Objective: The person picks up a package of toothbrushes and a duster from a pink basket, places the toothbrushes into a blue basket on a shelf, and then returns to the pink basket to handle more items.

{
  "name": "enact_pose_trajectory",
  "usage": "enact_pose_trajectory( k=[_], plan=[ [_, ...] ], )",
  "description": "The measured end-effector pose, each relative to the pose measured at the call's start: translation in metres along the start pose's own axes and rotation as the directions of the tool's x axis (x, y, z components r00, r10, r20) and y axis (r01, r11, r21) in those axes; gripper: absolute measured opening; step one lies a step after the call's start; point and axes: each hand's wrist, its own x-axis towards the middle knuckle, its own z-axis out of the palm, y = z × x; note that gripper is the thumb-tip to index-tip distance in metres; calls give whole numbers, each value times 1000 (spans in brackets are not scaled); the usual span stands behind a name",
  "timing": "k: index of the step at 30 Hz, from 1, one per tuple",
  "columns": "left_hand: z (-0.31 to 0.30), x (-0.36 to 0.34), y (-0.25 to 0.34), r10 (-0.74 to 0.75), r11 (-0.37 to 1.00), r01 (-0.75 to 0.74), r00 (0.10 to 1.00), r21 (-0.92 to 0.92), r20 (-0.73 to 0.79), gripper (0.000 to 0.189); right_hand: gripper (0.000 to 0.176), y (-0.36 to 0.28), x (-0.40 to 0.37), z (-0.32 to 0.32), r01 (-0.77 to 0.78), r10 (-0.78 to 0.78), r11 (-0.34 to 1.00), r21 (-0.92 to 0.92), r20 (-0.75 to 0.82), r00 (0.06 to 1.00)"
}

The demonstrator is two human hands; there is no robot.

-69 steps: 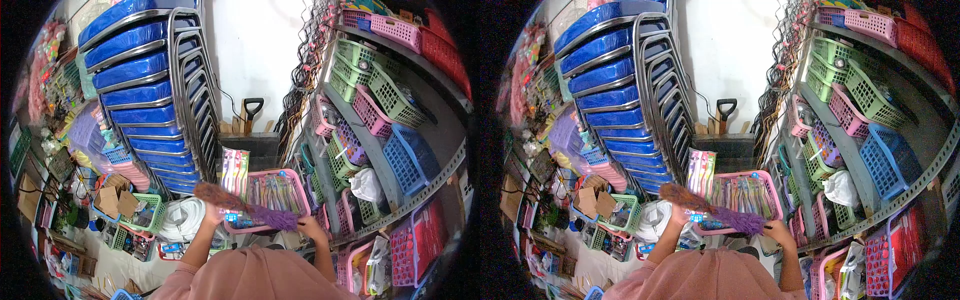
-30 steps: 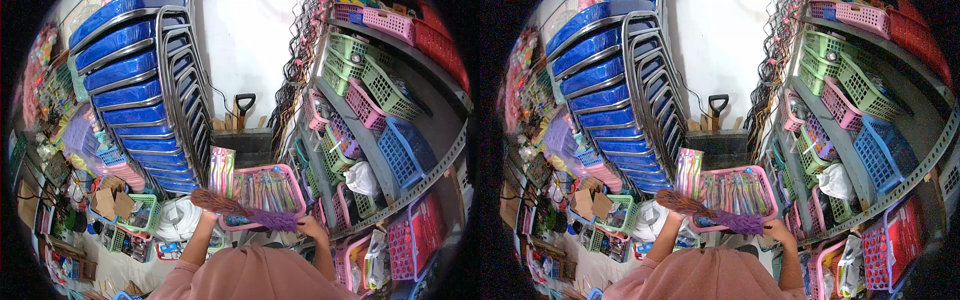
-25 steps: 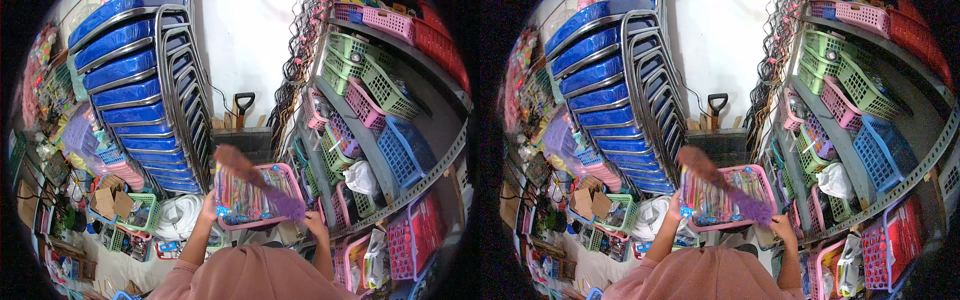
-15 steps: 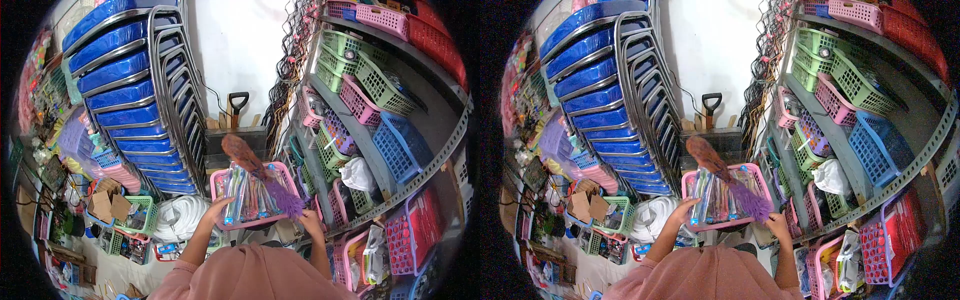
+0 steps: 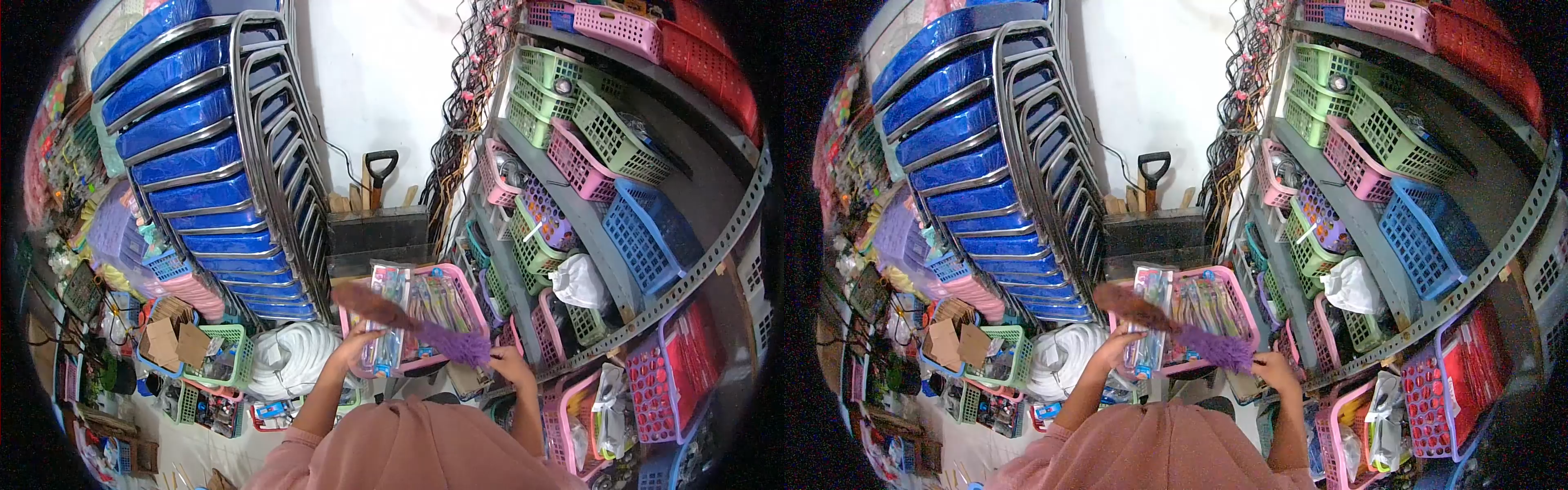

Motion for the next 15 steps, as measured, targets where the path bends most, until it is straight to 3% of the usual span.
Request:
enact_pose_trajectory(
  k=[2, 3, 5, 7, 9, 12, 15],
  plan=[
    [2, -4, 5, -80, 990, 72, 995, -123, -57, 43, 23, -5, 1, -4, -48, 50, 994, -101, 17, 999],
    [-4, -2, 2, -106, 991, 102, 993, -86, -46, 45, 23, -1, 4, -2, -48, 51, 994, -101, 19, 999],
    [-11, 2, -5, -99, 985, 90, 993, -144, -57, 42, 24, 10, 11, 5, -69, 62, 996, -61, -105, 992],
    [-12, 1, -6, -92, 977, 76, 993, -202, -71, 38, 25, 5, 12, 5, -22, 21, 999, -25, -49, 999],
    [-11, -3, -3, -163, 955, 135, 983, -263, -89, 50, 26, 7, 14, 4, 24, -24, 1000, 15, 7, 1000],
    [-6, -8, 4, -105, 976, 93, 993, -198, -50, 45, 26, 17, 18, 3, 40, -40, 998, -39, 12, 999],
    [-7, -5, 2, -70, 990, 62, 996, -124, -64, 47, 24, 13, 18, 4, -33, 30, 999, -27, -134, 991]
  ],
)
